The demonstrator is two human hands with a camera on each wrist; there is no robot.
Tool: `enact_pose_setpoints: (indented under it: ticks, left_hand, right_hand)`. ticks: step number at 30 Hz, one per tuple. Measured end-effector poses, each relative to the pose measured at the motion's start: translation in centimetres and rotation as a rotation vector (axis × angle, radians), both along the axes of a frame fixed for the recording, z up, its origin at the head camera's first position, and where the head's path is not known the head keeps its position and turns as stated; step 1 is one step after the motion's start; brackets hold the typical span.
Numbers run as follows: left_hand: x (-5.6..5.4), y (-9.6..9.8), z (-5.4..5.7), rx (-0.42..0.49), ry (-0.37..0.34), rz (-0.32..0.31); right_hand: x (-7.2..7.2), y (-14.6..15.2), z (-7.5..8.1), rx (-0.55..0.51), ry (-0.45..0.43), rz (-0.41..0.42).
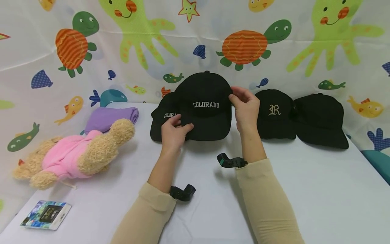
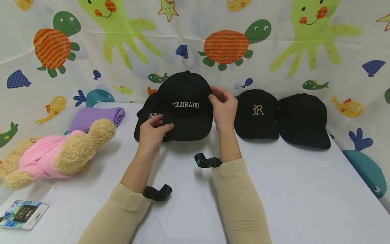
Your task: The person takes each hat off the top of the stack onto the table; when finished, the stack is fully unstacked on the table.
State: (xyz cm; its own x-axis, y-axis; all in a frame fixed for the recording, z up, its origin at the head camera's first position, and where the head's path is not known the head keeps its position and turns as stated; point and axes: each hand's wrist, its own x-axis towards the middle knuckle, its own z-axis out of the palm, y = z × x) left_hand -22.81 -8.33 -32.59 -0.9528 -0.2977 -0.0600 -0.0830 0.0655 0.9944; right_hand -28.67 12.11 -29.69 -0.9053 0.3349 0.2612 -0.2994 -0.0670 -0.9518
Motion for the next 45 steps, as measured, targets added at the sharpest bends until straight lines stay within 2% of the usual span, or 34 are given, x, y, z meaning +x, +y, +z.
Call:
enact_pose_setpoints:
  ticks: [6, 14, 19, 25, 32, 38, 45]
  left_hand:
    - [-0.1, 1.2, 0.0, 0.029, 0.012, -0.007]
    - [-0.4, 3.5, -0.4, 0.061, 0.026, -0.059]
    - [-0.8, 4.5, -0.6, 0.066, 0.022, -0.074]
    - [-1.3, 5.3, -0.8, 0.023, -0.024, -0.095]
    - [-1.8, 5.8, -1.6, 0.028, -0.058, -0.137]
    - [-2.2, 6.0, -2.6, 0.006, -0.094, -0.148]
    - [-2.3, 6.1, -3.1, 0.008, -0.119, -0.147]
  right_hand:
    - [-0.2, 0.9, 0.1, -0.036, 0.009, -0.020]
    - [0.0, 2.8, 0.2, -0.125, 0.028, -0.085]
    - [0.1, 3.5, 0.3, -0.144, 0.047, -0.116]
    - [0.0, 4.0, 0.2, -0.126, 0.027, -0.151]
    - [-0.3, 4.5, -0.4, -0.083, -0.008, -0.168]
    - [-0.7, 4.9, -1.3, -0.021, -0.097, -0.154]
    - [-1.3, 5.2, -2.5, 0.028, -0.178, -0.134]
